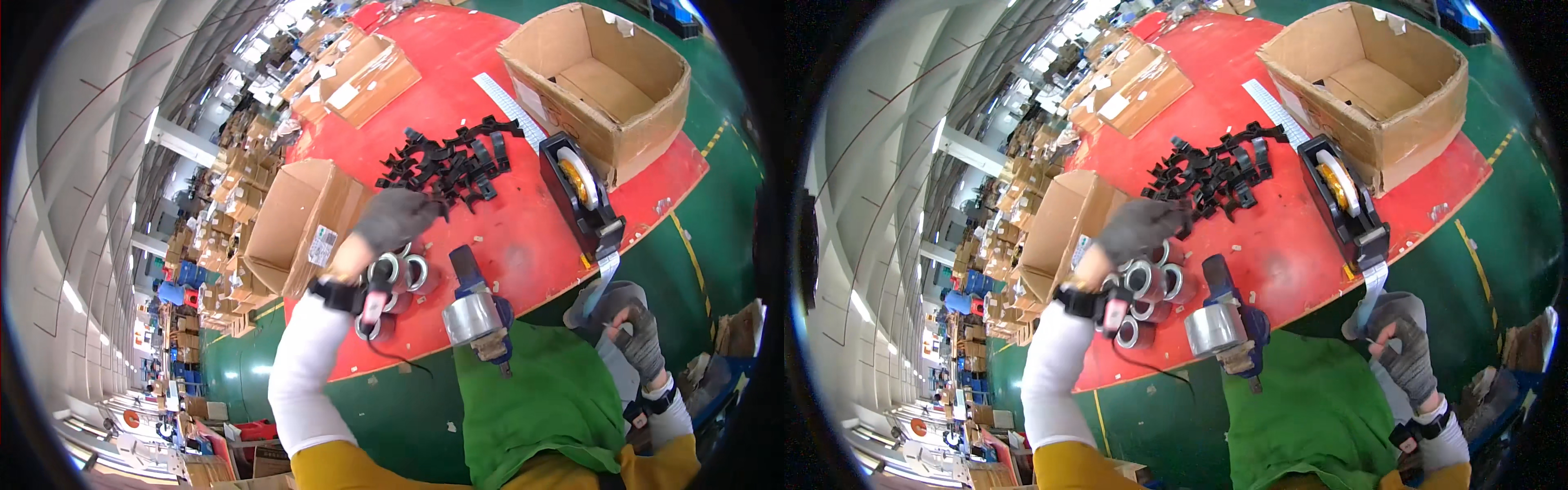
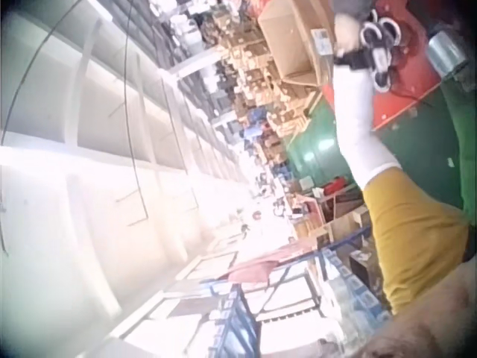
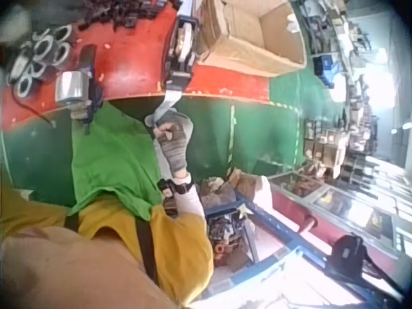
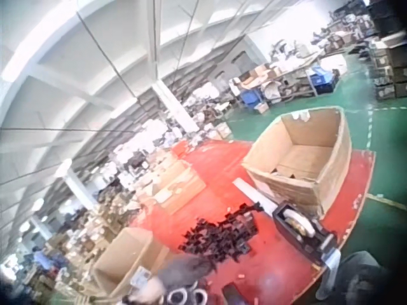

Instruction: The recorder is assembling circular metal components by attaching small parts, applying tape to the circumference using a dispenser, and organizing the finished parts into cardboard boxes.

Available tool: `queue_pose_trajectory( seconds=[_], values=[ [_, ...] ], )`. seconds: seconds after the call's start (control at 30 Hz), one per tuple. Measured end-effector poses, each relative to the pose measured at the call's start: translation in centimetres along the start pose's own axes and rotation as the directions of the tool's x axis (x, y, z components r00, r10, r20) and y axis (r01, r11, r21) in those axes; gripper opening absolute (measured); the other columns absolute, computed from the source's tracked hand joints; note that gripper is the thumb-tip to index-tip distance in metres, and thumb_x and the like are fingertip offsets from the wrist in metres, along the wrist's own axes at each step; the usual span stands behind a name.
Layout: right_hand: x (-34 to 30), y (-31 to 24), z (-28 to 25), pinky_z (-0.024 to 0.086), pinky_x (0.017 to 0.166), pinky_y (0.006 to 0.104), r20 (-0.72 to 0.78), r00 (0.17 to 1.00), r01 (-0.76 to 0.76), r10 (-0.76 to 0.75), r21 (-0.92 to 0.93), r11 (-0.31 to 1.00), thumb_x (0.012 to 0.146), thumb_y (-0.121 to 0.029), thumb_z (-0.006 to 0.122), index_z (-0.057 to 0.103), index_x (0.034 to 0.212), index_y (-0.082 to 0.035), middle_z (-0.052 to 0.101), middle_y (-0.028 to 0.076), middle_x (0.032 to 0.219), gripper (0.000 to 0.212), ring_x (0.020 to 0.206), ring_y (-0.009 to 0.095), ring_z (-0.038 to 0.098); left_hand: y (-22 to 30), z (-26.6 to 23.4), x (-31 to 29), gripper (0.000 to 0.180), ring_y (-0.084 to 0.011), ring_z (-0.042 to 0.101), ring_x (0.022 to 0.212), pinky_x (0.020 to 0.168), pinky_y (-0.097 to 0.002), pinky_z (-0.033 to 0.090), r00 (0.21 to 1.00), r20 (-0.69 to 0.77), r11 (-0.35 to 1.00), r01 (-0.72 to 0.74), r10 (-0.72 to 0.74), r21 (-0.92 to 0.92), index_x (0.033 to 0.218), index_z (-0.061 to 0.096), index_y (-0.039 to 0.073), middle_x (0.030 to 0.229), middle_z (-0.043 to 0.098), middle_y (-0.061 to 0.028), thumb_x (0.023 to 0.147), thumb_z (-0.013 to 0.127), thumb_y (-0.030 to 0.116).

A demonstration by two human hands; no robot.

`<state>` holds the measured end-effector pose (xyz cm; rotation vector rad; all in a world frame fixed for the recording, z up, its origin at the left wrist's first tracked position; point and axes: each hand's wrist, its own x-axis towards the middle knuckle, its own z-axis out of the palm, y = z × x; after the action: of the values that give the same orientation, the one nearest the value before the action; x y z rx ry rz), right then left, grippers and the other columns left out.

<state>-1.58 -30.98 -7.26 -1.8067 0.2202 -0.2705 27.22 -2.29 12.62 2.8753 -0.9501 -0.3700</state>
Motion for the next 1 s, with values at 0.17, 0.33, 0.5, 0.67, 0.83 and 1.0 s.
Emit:
queue_pose_trajectory(
  seconds=[0.17,0.33,0.5,0.67,0.83,1.0],
  values=[
    [3.7,-9.4,2.9,0.043,0.056,0.0288,0.079,0.983,0.147,-0.163,0.178,0.973,0.071,-0.009,0.07,0.054,0.066,-0.006,0.055,0.005,0.065,0.017,0.055,0.018,0.052,6.3,1.9,-11.4,0.036,-0.0076,0.048,0.051,0.049,-0.0241,0.038,0.915,-0.235,0.695,0.064,-0.327,-0.716,0.075,0.06,0.0,0.057,0.053,-0.0025,0.09,0.048,0.03],
    [4.3,-14.4,7.3,0.044,0.069,0.0279,0.023,0.906,0.339,-0.422,0.555,0.759,0.073,-0.004,0.068,0.054,0.076,-0.004,0.054,0.005,0.082,0.015,0.077,0.016,0.054,14.5,9.0,-16.6,0.03,-0.0091,0.05,0.056,0.052,-0.0239,0.037,0.864,-0.344,0.492,-0.133,-0.368,-0.86,0.078,0.059,0.001,0.064,0.057,-0.0024,0.089,0.054,0.028],
    [1.6,-14.9,7.9,0.044,0.07,0.0254,0.084,0.956,0.16,-0.28,0.654,0.74,0.071,-0.006,0.071,0.057,0.077,-0.003,0.053,0.005,0.086,0.015,0.08,0.012,0.055,16.5,13.3,-17.5,0.024,-0.0099,0.053,0.06,0.054,-0.0252,0.04,0.768,-0.489,0.56,-0.209,-0.413,-0.802,0.088,0.06,-0.001,0.066,0.059,-0.0035,0.088,0.055,0.023],
    [0.8,-13.5,6.9,0.044,0.069,0.0279,-0.054,0.924,0.364,-0.379,0.43,0.826,0.07,-0.009,0.072,0.058,0.076,-0.004,0.053,0.005,0.083,0.016,0.077,0.014,0.055,17.8,14.0,-17.8,0.022,-0.0128,0.058,0.064,0.059,-0.0281,0.045,0.816,-0.469,0.613,-0.188,-0.337,-0.767,0.096,0.061,-0.002,0.07,0.062,-0.006,0.087,0.056,0.017],
    [0.6,-13.2,6.1,0.044,0.066,0.0309,-0.123,0.89,0.452,-0.438,0.359,0.817,0.069,-0.01,0.073,0.058,0.075,-0.004,0.054,0.006,0.077,0.017,0.074,0.019,0.055,18.5,14.2,-18.1,0.02,-0.018,0.06,0.068,0.064,-0.0322,0.046,0.811,-0.528,0.703,-0.22,-0.253,-0.676,0.096,0.061,-0.001,0.08,0.064,-0.0102,0.087,0.054,0.015],
    [0.3,-12.7,6.6,0.044,0.065,0.0302,-0.187,0.877,0.48,-0.442,0.337,0.81,0.068,-0.009,0.073,0.058,0.075,-0.004,0.053,0.006,0.077,0.017,0.071,0.019,0.055,19.5,14.6,-17.9,0.019,-0.0214,0.061,0.068,0.064,-0.0332,0.046,0.776,-0.567,0.704,-0.237,-0.278,-0.67,0.094,0.061,0.0,0.078,0.064,-0.0126,0.086,0.054,0.016]
  ],
)
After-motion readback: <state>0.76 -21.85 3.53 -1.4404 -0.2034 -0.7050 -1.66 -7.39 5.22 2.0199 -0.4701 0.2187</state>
